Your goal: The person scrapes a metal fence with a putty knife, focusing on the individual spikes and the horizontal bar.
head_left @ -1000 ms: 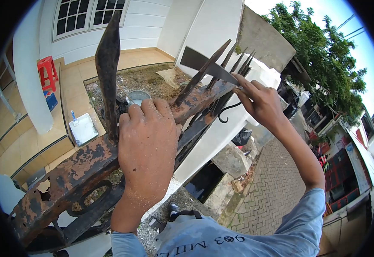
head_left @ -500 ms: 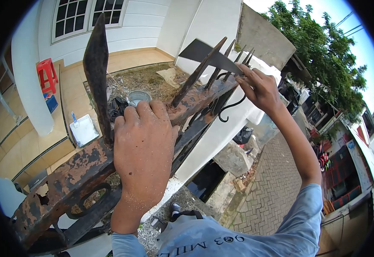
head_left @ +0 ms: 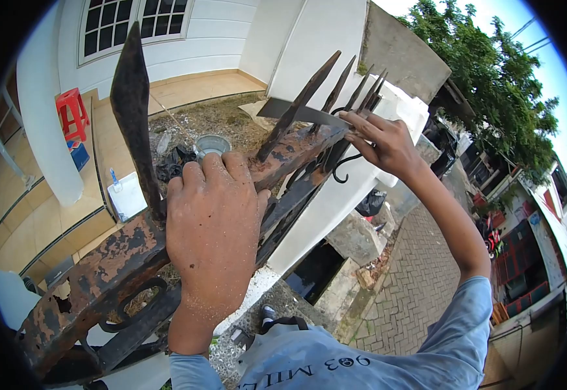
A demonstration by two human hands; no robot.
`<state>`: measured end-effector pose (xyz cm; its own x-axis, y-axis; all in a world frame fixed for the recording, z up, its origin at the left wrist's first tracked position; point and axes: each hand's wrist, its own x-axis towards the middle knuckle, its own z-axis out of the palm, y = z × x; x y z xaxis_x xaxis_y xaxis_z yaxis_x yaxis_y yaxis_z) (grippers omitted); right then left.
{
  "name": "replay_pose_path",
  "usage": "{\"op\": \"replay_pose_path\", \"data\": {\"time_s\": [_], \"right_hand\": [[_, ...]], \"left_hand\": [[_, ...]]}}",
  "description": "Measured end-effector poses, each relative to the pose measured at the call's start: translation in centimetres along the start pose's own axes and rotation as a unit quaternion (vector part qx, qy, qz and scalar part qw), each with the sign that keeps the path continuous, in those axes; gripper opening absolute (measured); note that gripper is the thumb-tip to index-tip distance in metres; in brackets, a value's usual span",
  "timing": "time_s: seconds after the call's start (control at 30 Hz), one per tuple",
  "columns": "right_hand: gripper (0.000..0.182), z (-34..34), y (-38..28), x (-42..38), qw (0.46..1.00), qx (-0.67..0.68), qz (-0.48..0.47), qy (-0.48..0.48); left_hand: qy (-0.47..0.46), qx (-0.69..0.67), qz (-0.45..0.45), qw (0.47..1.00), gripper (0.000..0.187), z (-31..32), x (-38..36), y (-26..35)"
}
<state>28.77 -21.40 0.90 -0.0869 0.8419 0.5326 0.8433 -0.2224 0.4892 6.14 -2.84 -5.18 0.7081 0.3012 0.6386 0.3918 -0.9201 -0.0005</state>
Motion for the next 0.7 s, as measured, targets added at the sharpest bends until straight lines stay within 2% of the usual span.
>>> {"op": "replay_pose_path", "data": {"time_s": [0.03, 0.1, 0.13, 0.23, 0.37, 0.4, 0.5, 0.63, 0.7], "right_hand": [[0.042, 0.1, 0.0, -0.1, 0.999, -0.029, -0.031, -0.033], [0.045, 0.1, 0.5, 0.4, 0.996, 0.027, 0.054, 0.071], [0.045, 0.5, 0.6, 0.2, 0.993, 0.045, 0.060, 0.093], [0.043, 0.3, -0.6, -0.4, 0.998, -0.038, -0.007, -0.044], [0.042, 1.1, -0.8, -0.2, 0.992, 0.068, 0.068, 0.083], [0.041, 0.7, -1.1, -0.5, 1.000, -0.023, 0.018, -0.005], [0.042, -0.5, -1.2, 0.4, 0.994, 0.020, 0.090, 0.051], [0.042, 0.3, -1.7, -0.4, 0.999, -0.036, 0.021, -0.029], [0.042, 0.3, -1.1, -0.1, 0.999, -0.010, 0.042, 0.011]], "left_hand": [[-0.004, 0.000, -0.001, 1.000, 0.042, 0.0, 0.1, 0.0], [0.003, 0.003, 0.000, 1.000, 0.042, 0.0, 0.1, 0.0], [0.003, 0.003, -0.001, 1.000, 0.042, 0.1, 0.0, 0.0], [-0.005, -0.001, -0.003, 1.000, 0.042, 0.0, 0.1, 0.1], [-0.003, 0.001, -0.004, 1.000, 0.043, 0.1, 0.0, 0.1], [0.000, 0.005, -0.002, 1.000, 0.043, 0.1, 0.0, 0.1], [-0.002, 0.004, -0.004, 1.000, 0.044, 0.1, 0.2, 0.0], [-0.011, -0.001, -0.011, 1.000, 0.043, -0.2, 0.0, 0.1], [0.001, 0.004, -0.005, 1.000, 0.043, -0.1, 0.1, 0.1]]}}
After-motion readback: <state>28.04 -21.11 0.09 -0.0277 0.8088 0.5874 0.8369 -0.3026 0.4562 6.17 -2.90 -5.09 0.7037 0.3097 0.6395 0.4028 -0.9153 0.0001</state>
